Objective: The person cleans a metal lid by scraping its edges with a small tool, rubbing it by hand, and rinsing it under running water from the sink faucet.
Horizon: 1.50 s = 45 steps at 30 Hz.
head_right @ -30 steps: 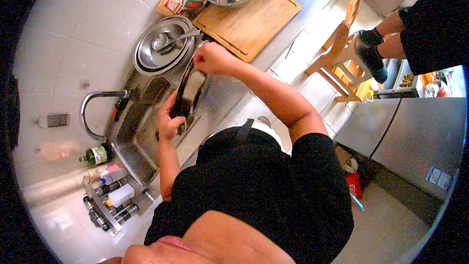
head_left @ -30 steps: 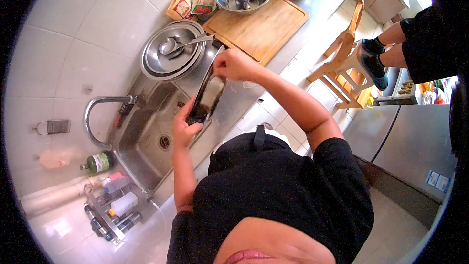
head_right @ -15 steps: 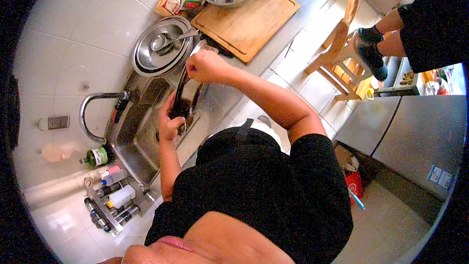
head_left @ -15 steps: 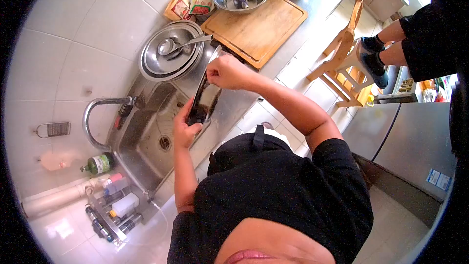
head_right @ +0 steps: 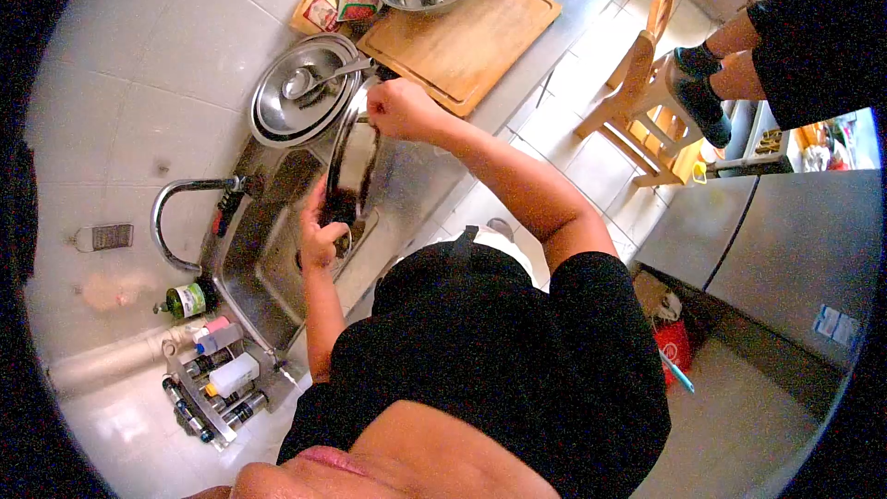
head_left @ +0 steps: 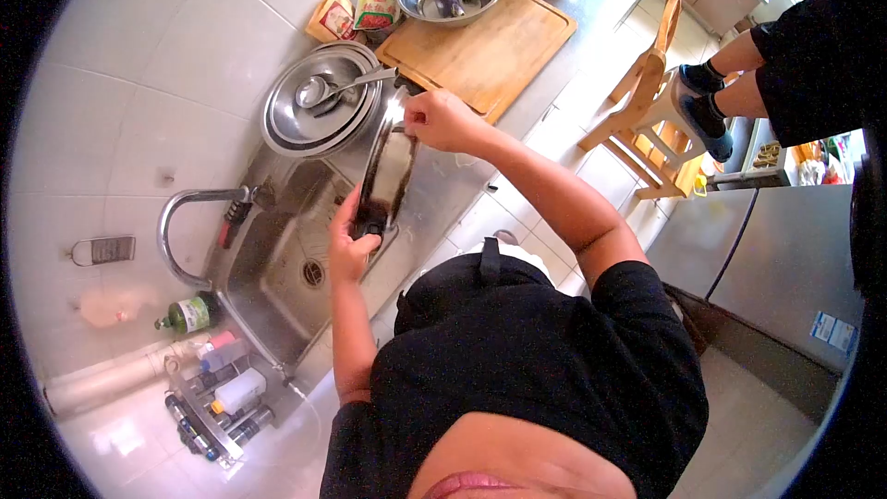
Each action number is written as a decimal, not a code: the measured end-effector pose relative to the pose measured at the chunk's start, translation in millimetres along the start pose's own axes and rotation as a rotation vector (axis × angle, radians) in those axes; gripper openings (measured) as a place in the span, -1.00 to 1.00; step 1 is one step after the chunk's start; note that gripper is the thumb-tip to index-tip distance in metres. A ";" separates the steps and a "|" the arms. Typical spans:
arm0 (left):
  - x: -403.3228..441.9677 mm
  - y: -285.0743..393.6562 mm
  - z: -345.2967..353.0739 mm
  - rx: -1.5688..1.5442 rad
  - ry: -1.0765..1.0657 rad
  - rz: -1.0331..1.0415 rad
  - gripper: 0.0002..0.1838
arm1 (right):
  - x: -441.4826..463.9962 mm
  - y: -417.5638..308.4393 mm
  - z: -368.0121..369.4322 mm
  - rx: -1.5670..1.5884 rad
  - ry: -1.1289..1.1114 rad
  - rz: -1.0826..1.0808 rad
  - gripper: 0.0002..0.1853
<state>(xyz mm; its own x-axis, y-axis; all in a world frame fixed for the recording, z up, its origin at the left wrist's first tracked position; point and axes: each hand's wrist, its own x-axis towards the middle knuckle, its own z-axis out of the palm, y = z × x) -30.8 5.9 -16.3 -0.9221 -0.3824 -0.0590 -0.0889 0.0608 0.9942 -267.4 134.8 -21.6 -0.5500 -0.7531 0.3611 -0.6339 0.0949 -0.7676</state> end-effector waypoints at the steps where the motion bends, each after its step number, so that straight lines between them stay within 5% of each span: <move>1: 0.1 0.1 0.2 -0.010 0.008 0.006 -0.14 | -2.8 -2.8 1.2 0.066 -0.030 -0.023 -0.91; 14: -5.6 -1.9 4.3 -0.071 0.030 0.027 -0.14 | -7.7 3.7 0.3 0.247 -0.070 0.177 -0.94; 17: -5.2 -15.7 -1.4 -0.035 0.016 0.057 -0.15 | -8.8 4.9 1.7 0.293 -0.073 0.086 -0.94; 23: -4.9 -7.9 9.0 -0.047 0.054 0.067 -0.16 | -23.6 -12.5 10.2 -0.107 0.186 -0.293 -0.90; 26: -4.5 -1.6 11.8 -0.060 0.047 0.060 -0.17 | -38.2 -24.7 15.9 -0.041 0.038 -0.396 -0.87; 31: -5.4 -6.7 7.4 -0.025 0.015 0.053 -0.16 | -15.2 11.7 11.1 0.142 0.234 -0.042 -0.94; 34: -4.0 -5.2 7.1 -0.047 -0.007 0.059 -0.16 | -19.2 12.4 13.9 0.327 0.121 0.087 -0.93; 41: -6.8 -9.5 6.4 -0.001 0.012 0.020 -0.11 | -15.3 -2.7 -1.1 0.296 0.070 -0.191 -0.92; 45: -4.5 -1.5 9.1 0.001 -0.004 0.020 -0.11 | -8.9 3.8 -1.7 0.236 0.045 -0.115 -0.92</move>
<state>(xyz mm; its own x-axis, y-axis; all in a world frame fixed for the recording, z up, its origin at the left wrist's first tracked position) -30.0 15.9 -18.3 -0.9252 -0.3774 -0.0400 -0.0712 0.0691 0.9951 -265.9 143.0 -26.9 -0.5090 -0.7197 0.4721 -0.5520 -0.1479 -0.8206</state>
